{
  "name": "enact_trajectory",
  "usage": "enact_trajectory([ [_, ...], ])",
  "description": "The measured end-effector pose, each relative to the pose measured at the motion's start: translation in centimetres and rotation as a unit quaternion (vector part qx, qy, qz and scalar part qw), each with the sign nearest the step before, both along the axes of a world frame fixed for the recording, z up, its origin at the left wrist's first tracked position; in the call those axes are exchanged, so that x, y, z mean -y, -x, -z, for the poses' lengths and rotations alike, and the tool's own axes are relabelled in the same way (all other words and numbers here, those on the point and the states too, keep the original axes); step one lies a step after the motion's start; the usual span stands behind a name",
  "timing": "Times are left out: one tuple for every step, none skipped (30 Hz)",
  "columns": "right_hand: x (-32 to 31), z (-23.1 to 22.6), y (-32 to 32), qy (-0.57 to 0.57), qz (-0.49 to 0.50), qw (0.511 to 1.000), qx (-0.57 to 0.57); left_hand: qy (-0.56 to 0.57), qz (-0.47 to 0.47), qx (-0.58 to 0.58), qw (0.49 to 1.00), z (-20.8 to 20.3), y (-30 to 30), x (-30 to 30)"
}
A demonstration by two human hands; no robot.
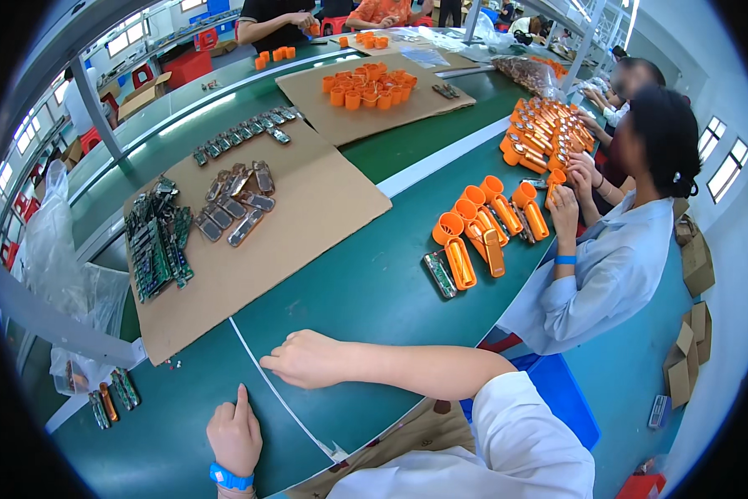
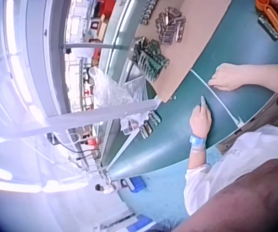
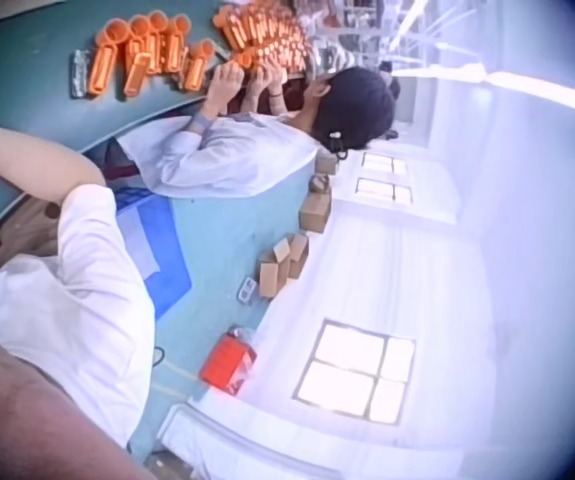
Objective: Assembling PCB components into handheld fan housings on an electronics production floor.
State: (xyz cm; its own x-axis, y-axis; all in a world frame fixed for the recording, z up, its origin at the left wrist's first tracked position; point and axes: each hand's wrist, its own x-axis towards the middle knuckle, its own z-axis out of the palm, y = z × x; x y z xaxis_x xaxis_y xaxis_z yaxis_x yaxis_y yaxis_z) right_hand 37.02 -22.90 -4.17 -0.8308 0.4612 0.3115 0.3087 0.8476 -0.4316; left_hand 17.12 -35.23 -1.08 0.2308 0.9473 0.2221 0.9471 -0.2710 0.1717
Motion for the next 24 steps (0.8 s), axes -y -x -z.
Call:
enact_trajectory([
  [0.0, 0.0, 0.0, 0.0, -0.002, 1.0, 0.0, 0.0, -0.002, 0.0, 1.0, 0.0, 0.0, 0.0],
  [0.0, 0.0, 0.0, 0.001, 0.0, 1.0, 0.005, -0.001, -0.001, 0.004, 1.0, 0.1, 0.1, 0.0],
  [0.0, 0.0, 0.0, 0.002, 0.002, 1.0, 0.01, -0.003, 0.001, 0.009, 1.0, 0.1, 0.2, 0.0],
  [0.0, 0.0, 0.0, 0.002, -0.001, 1.0, 0.009, -0.002, -0.002, 0.008, 1.0, 0.2, 0.1, 0.0],
  [0.0, 0.0, 0.0, 0.003, 0.001, 1.0, 0.013, -0.012, -0.009, 0.01, 1.0, 0.4, 0.1, 0.0],
  [0.0, 0.0, 0.0, 0.004, 0.002, 1.0, 0.016, -0.022, -0.016, 0.012, 1.0, 0.5, 0.0, 0.0],
  [-0.1, 0.0, 0.0, 0.004, 0.0, 1.0, 0.015, -0.022, -0.018, 0.011, 1.0, 0.3, 0.0, -0.1],
  [0.0, 0.0, 0.0, 0.003, 0.001, 1.0, 0.016, -0.01, -0.022, 0.013, 1.0, 0.0, -0.1, -0.1],
  [0.0, 0.0, 0.0, 0.001, 0.003, 1.0, 0.017, 0.002, -0.027, 0.015, 1.0, -0.1, -0.2, -0.1],
  [0.0, 0.1, 0.0, 0.002, 0.003, 1.0, 0.017, 0.003, -0.027, 0.014, 1.0, -0.1, -0.1, -0.1],
  [0.0, 0.1, 0.0, -0.002, 0.004, 1.0, 0.017, 0.013, -0.025, 0.007, 1.0, -0.2, -0.1, -0.2],
  [0.0, 0.1, -0.1, -0.006, 0.006, 1.0, 0.017, 0.024, -0.022, 0.001, 0.999, -0.2, -0.1, -0.2],
  [0.0, 0.0, -0.1, -0.006, 0.007, 1.0, 0.017, 0.024, -0.021, 0.001, 0.999, -0.2, 0.0, -0.2],
  [0.1, 0.0, -0.1, -0.007, 0.006, 1.0, 0.011, 0.021, -0.018, -0.003, 1.0, -0.2, 0.0, -0.2],
  [0.2, 0.0, -0.2, -0.007, 0.004, 1.0, 0.005, 0.018, -0.014, -0.006, 1.0, -0.1, 0.0, -0.1],
  [0.3, -0.1, -0.2, -0.007, 0.005, 1.0, 0.006, 0.019, -0.013, -0.005, 1.0, -0.1, 0.0, 0.0],
  [0.3, -0.2, -0.1, -0.006, 0.004, 1.0, 0.005, 0.02, -0.017, -0.009, 1.0, -0.1, 0.0, 0.0],
  [0.3, -0.2, -0.1, -0.005, 0.001, 1.0, 0.004, 0.021, -0.022, -0.012, 0.999, -0.1, 0.0, 0.1],
  [0.4, -0.1, 0.0, -0.004, -0.001, 1.0, 0.004, 0.022, -0.024, -0.012, 0.999, 0.0, 0.1, 0.3],
  [0.4, 0.0, 0.2, -0.008, -0.005, 1.0, -0.001, 0.024, -0.029, -0.017, 0.999, 0.0, 0.3, 0.6],
  [0.6, 0.1, 0.6, -0.01, -0.011, 1.0, -0.008, 0.026, -0.037, -0.022, 0.999, 0.0, 0.5, 1.0],
  [0.5, 0.0, 0.6, -0.01, -0.009, 1.0, 0.0, 0.031, -0.049, -0.025, 0.998, 0.0, 0.5, 1.1],
  [0.4, -0.2, 0.5, -0.007, -0.014, 1.0, 0.007, 0.021, -0.038, -0.026, 0.999, 0.1, 0.4, 0.8],
  [0.4, -0.2, 0.4, -0.003, -0.007, 1.0, 0.005, 0.015, -0.032, -0.031, 0.999, 0.1, 0.4, 0.8],
])
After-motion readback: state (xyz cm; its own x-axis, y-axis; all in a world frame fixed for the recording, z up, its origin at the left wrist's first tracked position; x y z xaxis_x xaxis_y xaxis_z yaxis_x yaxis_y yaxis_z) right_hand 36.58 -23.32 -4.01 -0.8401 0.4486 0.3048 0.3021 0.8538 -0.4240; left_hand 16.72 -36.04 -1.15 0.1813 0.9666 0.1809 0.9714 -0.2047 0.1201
